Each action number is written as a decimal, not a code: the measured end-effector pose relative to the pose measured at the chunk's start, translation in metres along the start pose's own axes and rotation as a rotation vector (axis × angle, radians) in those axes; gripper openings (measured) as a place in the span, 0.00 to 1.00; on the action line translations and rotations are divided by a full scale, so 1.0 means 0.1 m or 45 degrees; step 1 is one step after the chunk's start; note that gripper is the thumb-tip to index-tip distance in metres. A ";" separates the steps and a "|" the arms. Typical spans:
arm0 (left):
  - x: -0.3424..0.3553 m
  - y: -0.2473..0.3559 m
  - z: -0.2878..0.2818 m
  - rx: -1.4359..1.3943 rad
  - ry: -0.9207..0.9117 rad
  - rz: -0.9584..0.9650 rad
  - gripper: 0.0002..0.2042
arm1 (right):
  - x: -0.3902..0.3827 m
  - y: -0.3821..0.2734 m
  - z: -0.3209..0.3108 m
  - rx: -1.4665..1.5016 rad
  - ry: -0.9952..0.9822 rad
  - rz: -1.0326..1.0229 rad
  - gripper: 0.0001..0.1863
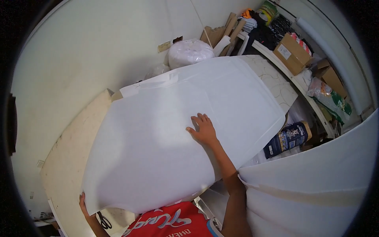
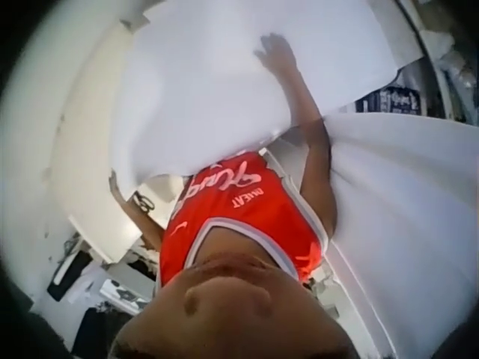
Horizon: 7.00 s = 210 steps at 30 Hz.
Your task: Cutting out specific shapes and patterns from a white sheet of fabric using scissors on a workbench.
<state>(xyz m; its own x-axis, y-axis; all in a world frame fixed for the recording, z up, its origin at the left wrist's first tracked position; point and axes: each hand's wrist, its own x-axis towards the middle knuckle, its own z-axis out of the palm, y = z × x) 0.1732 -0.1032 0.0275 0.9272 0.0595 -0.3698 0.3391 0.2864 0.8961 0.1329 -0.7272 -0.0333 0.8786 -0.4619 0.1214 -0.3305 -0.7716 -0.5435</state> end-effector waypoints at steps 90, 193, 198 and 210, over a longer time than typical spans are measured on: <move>-0.17 -1.05 2.53 0.702 -0.365 0.028 0.13 | 2.31 4.44 -1.97 0.958 -0.151 0.248 0.18; -0.20 -0.80 3.08 1.358 -0.712 0.115 0.16 | 0.16 0.89 0.09 -0.561 0.469 0.767 0.41; -0.22 -0.75 2.95 1.117 -0.742 0.078 0.15 | 0.22 0.76 -0.12 -0.404 0.631 0.538 0.36; -1.01 -0.52 1.06 1.162 -0.214 0.437 0.14 | -0.64 -2.12 0.37 0.542 -0.046 -0.429 0.26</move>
<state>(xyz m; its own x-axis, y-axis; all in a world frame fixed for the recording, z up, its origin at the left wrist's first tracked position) 0.0783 -0.2252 0.0445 0.9847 -0.1556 -0.0783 -0.0252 -0.5720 0.8198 0.1600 -0.5180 0.0432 0.9255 -0.1986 0.3225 0.1336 -0.6257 -0.7686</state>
